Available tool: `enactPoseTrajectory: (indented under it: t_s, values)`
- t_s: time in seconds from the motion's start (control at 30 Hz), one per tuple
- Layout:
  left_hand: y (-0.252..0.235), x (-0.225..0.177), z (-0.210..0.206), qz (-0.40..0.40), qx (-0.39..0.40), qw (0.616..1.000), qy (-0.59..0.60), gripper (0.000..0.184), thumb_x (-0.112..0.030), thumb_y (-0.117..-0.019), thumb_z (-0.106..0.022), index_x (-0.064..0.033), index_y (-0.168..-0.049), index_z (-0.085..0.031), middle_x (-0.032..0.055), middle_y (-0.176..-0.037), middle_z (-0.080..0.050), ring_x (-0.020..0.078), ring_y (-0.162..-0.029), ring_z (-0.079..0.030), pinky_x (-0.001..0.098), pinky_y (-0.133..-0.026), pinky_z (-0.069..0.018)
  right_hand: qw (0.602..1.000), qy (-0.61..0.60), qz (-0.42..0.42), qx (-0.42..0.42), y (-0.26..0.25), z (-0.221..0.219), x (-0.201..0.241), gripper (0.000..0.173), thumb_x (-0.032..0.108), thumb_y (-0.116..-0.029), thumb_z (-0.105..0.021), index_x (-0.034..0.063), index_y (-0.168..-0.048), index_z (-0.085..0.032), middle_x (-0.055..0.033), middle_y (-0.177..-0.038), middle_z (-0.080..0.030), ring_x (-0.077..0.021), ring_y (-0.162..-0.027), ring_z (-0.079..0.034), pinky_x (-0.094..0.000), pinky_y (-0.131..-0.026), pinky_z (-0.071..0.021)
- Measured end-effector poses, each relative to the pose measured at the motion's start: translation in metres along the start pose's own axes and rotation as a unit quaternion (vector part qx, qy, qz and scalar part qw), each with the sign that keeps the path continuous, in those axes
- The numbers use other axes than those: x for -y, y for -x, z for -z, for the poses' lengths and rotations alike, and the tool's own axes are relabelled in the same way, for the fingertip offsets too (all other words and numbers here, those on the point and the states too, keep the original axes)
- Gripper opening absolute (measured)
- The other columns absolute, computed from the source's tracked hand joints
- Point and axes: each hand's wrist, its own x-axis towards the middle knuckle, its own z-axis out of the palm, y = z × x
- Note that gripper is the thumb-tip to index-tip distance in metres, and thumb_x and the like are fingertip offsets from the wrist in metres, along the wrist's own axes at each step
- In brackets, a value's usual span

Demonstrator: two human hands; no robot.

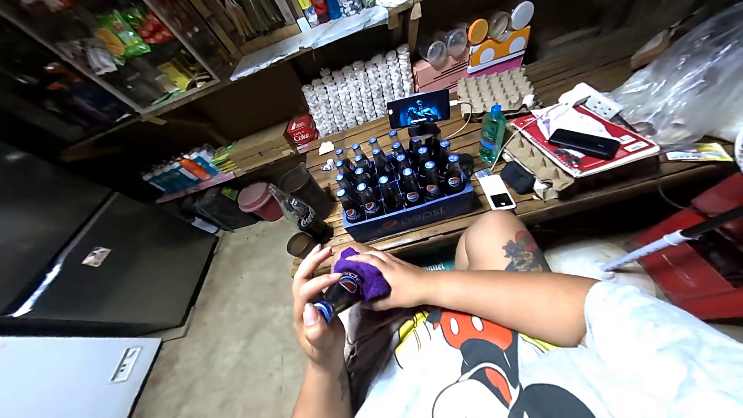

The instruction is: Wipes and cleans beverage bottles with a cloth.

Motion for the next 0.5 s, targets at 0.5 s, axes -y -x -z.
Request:
enactPoseTrajectory:
  t_s: [0.5]
  values:
    - [-0.003,0.001,0.001,-0.018,0.007,0.999,0.036,0.042,-0.053,-0.1065,-0.039,-0.029,-0.12,-0.071,-0.0065,-0.128,-0.067,0.0152,-0.129,-0.057,0.034,-0.111,-0.0445,0.995,0.002,-0.095,0.01,-0.002,-0.005,-0.011,0.09,0.032,-0.0855,-0.081,0.0138,-0.159,-0.033,-0.0209,-0.159,-0.035,-0.0319,-0.147,-0.037,-0.0463,-0.12,-0.0339]
